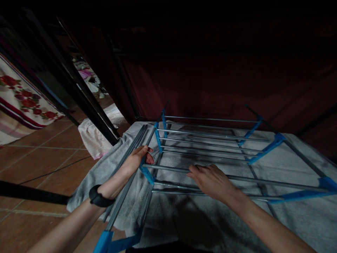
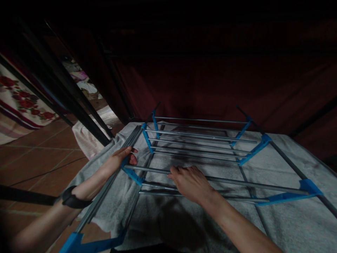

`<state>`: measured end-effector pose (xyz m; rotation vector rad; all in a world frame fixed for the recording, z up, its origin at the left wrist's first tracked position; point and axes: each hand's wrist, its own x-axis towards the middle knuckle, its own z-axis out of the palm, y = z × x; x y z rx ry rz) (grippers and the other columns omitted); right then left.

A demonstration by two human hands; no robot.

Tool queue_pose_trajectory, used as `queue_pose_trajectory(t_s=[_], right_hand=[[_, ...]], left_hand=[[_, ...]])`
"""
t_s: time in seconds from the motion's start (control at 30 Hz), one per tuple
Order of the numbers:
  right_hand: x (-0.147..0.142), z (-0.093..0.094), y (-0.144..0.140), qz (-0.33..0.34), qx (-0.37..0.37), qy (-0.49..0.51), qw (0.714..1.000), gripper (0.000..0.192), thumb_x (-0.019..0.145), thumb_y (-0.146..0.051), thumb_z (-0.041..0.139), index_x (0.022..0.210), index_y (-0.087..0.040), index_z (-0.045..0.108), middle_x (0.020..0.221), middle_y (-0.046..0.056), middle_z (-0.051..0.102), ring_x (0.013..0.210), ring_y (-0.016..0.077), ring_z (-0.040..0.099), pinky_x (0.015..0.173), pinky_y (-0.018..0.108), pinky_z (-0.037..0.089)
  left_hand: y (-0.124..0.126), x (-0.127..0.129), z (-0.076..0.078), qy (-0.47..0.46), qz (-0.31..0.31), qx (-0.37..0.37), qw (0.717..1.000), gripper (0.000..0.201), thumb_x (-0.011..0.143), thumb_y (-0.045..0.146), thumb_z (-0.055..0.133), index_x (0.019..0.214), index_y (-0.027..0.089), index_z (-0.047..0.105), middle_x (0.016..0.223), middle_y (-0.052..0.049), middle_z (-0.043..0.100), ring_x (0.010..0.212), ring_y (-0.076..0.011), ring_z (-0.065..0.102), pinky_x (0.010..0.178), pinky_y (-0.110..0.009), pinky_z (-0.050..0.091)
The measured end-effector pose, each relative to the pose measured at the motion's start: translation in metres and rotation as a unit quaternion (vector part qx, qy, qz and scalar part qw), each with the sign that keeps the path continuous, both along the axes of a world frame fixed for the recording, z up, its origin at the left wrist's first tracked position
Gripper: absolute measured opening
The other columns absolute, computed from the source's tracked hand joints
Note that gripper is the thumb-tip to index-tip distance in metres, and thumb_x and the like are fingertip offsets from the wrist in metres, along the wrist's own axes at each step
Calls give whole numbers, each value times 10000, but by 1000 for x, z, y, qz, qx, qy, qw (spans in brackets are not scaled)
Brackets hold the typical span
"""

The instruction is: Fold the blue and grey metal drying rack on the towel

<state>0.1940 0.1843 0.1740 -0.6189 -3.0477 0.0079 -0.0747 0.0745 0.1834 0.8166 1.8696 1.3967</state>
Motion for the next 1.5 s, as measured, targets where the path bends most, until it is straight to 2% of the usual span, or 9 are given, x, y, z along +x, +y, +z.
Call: queue_pose_trajectory(t_s=[0.33,0.57,0.8,0.9,1.07,1.23,1.33,1.4,1.5], right_hand=[[0,2,1,-3,-36,-2,999,255,1043,-358,365,994,-239,586,876,24,731,776,213,697,680,313,412],[0,2,4,-7,-57,-12,998,308,1047,-403,331,993,-246,590,852,24,726,801,213,690,706,309,414],[7,-4,1,-3,-7,39,999,305,1046,-403,358,1005,-225,603,956,50,722,856,197,688,722,299,428],[8,-7,1,0,22,35,999,299,1048,-370,357,990,-200,597,939,72,717,779,181,686,697,294,431],[7,-4,1,4,20,18,1000,307,1048,-376,348,995,-200,594,936,66,717,768,185,689,672,289,433],[9,-7,3,9,33,22,999,303,1046,-377,359,990,-206,603,929,53,713,760,178,680,673,280,431],[10,-13,3,18,46,36,998,302,1045,-377,361,985,-213,607,927,45,707,757,179,667,671,291,432],[10,-16,4,26,55,54,997,280,1042,-362,377,1018,-213,613,962,49,706,793,183,662,705,306,446],[14,-18,4,43,73,91,992,270,1033,-305,403,1207,-209,587,1099,72,693,929,199,653,847,352,465]], left_hand=[[-1,-3,-3,8,-36,-19,999,502,757,689,562,855,197,587,574,-33,641,502,-201,580,515,-315,432],[0,-8,-12,18,-38,-21,999,463,790,677,537,844,222,602,601,-15,642,533,-197,582,531,-316,434],[-3,-1,-3,43,-34,-11,998,465,780,653,576,849,196,630,629,-38,663,574,-198,564,545,-304,402],[-3,-1,-2,42,-36,-12,998,483,763,659,586,860,188,624,606,-30,649,547,-190,547,529,-295,387],[-1,-10,-8,70,-51,-24,996,487,755,661,588,840,184,635,602,-33,651,527,-191,538,529,-299,396],[-2,-7,-4,79,-41,-27,996,474,761,650,588,819,184,654,600,-40,649,550,-200,544,546,-302,391],[-4,-3,-3,45,-27,-20,998,471,757,644,612,849,185,661,612,-34,650,570,-203,563,546,-297,398],[-7,-4,-7,-10,-31,-9,999,503,772,666,592,913,189,664,676,-47,681,634,-223,610,581,-309,446],[-15,-16,-22,-84,-22,26,996,550,807,705,513,963,198,659,819,-77,718,769,-249,656,703,-359,521]])
